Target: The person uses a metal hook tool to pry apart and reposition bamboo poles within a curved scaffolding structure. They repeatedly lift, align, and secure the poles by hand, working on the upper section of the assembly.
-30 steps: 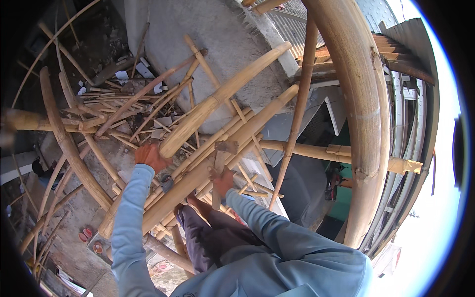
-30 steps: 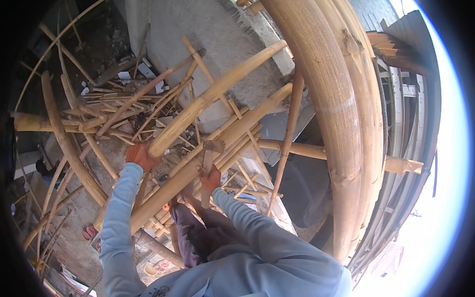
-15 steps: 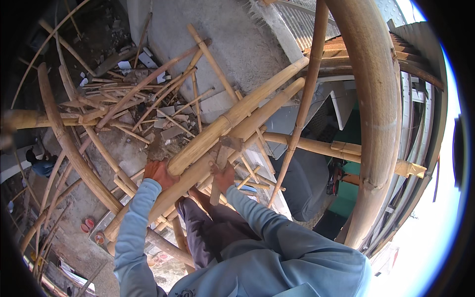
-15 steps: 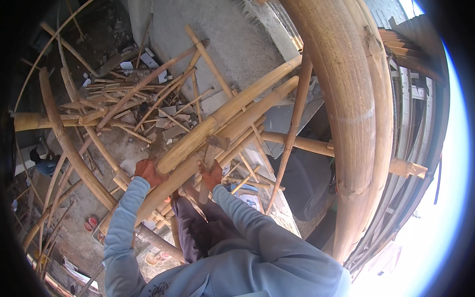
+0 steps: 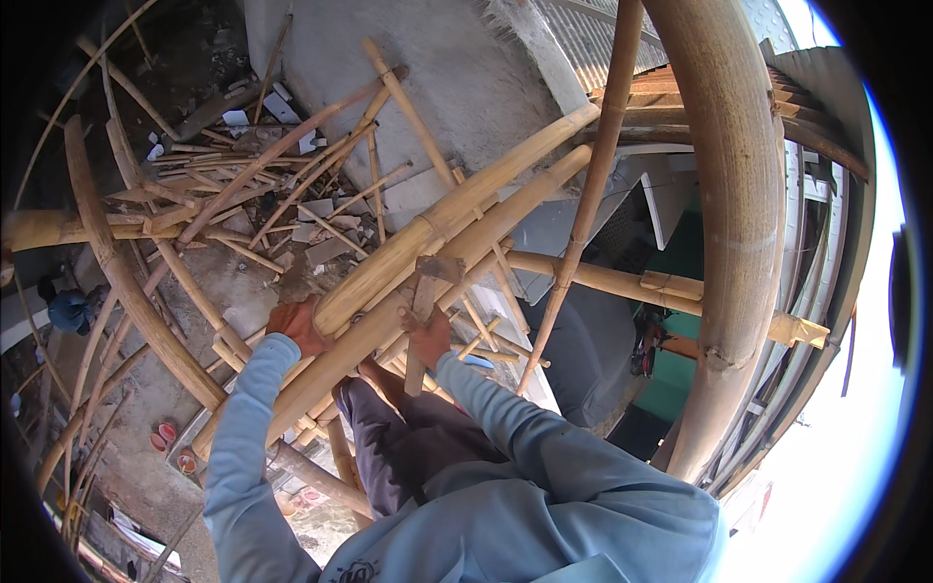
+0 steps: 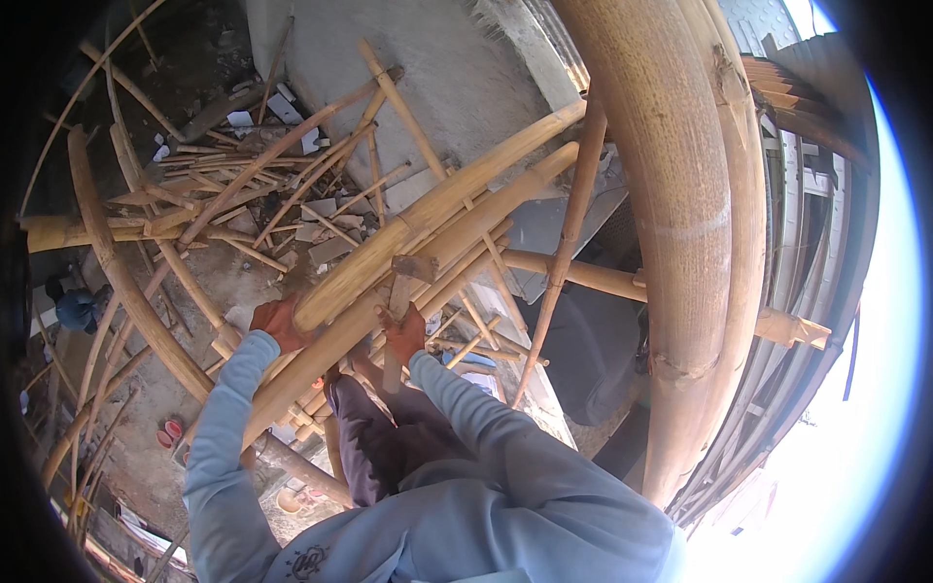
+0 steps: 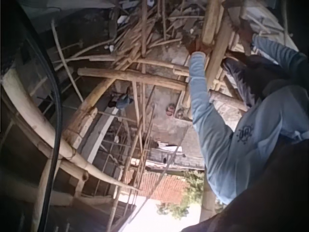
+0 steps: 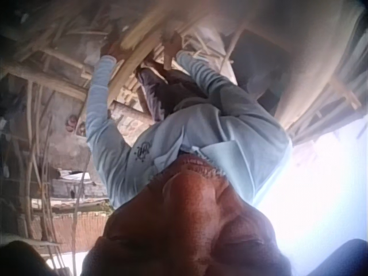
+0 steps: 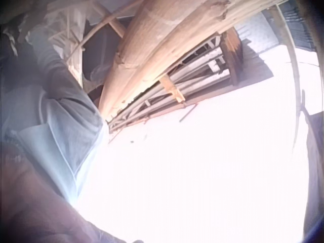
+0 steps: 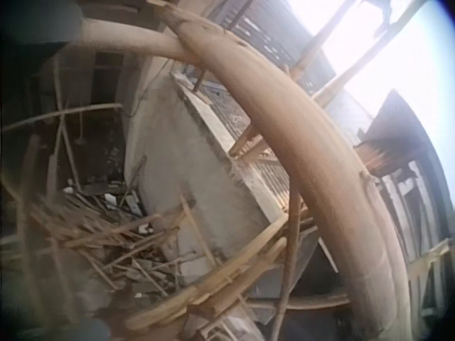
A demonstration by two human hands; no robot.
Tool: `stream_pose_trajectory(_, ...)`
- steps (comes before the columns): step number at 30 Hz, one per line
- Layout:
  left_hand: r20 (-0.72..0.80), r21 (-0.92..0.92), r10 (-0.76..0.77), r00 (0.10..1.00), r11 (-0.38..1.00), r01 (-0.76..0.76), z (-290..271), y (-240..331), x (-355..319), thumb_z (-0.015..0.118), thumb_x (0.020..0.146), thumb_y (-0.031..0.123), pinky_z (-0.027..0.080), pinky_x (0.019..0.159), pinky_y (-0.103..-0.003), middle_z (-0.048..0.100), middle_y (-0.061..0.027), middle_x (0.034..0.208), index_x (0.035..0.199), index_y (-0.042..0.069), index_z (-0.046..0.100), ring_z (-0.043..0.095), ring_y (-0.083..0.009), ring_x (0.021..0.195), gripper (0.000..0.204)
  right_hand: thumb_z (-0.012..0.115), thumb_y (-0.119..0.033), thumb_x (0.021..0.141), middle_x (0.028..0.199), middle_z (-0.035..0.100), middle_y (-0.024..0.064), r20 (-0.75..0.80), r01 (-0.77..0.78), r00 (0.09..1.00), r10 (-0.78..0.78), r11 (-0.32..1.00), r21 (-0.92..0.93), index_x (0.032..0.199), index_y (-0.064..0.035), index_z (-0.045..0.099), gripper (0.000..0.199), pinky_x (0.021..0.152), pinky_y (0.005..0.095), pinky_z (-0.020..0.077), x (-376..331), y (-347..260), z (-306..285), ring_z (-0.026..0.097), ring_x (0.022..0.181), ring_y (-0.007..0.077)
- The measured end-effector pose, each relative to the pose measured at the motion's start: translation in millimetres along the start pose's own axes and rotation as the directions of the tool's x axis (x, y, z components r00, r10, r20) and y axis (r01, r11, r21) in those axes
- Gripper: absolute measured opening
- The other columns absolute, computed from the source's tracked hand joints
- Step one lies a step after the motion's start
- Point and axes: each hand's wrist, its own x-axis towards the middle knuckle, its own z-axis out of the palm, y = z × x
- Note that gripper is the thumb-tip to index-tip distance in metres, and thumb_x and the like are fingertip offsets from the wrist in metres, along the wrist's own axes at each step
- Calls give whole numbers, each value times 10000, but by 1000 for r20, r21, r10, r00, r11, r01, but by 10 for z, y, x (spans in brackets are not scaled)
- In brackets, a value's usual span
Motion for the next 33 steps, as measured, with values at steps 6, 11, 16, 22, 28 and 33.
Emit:
stream_pose_trajectory(6,49,100,56,997,993,-61,-6,-242,-250,791,640,510,577,800,-508,724,-232,875,1194,-35,587,717,-433,821,803,774,-277,920,992,721,114,-91,47,995,-51,998,-45,1203,20,623,438,714,346,570,28,83,8,697,840,199)
stream_pose_trajectory(11,115,27,-11,993,1000,8,-239,208,128,707,754,692,541,934,-488,727,-273,1026,1413,-4,517,708,-413,1005,977,787,-284,902,1044,739,148,-30,71,996,-79,973,-220,1211,33,645,465,842,382,556,7,-311,-45,709,928,240)
stream_pose_trajectory(16,22,53,-39,999,998,37,-28,645,612,627,825,725,521,980,-476,713,-288,1090,1512,24,432,677,-430,1089,1000,789,-269,896,1070,743,151,14,97,995,-96,975,-198,1236,32,648,476,899,386,543,166,-231,-77,706,966,244)
stream_pose_trajectory(22,13,50,-23,1000,998,22,-26,485,609,615,850,674,533,964,-481,687,-288,1186,1492,33,453,678,-442,1086,921,808,-235,881,989,732,127,-21,104,994,-107,988,-115,1158,47,645,427,848,372,539,208,-177,42,680,897,222)
stream_pose_trajectory(28,-176,113,-146,974,979,167,242,820,551,554,897,717,563,865,-457,743,-222,1088,1356,-71,531,737,-312,992,912,770,-163,932,1211,670,140,82,96,991,-107,987,126,1280,64,585,454,854,342,555,184,-80,-10,659,1001,214)
stream_pose_trajectory(33,-293,115,-60,954,989,97,434,741,627,540,919,670,541,801,-503,752,-194,965,1179,-20,673,741,-296,866,749,759,-107,932,1306,619,145,79,63,994,-74,990,127,1341,69,542,496,859,387,601,90,-351,97,666,1051,247)
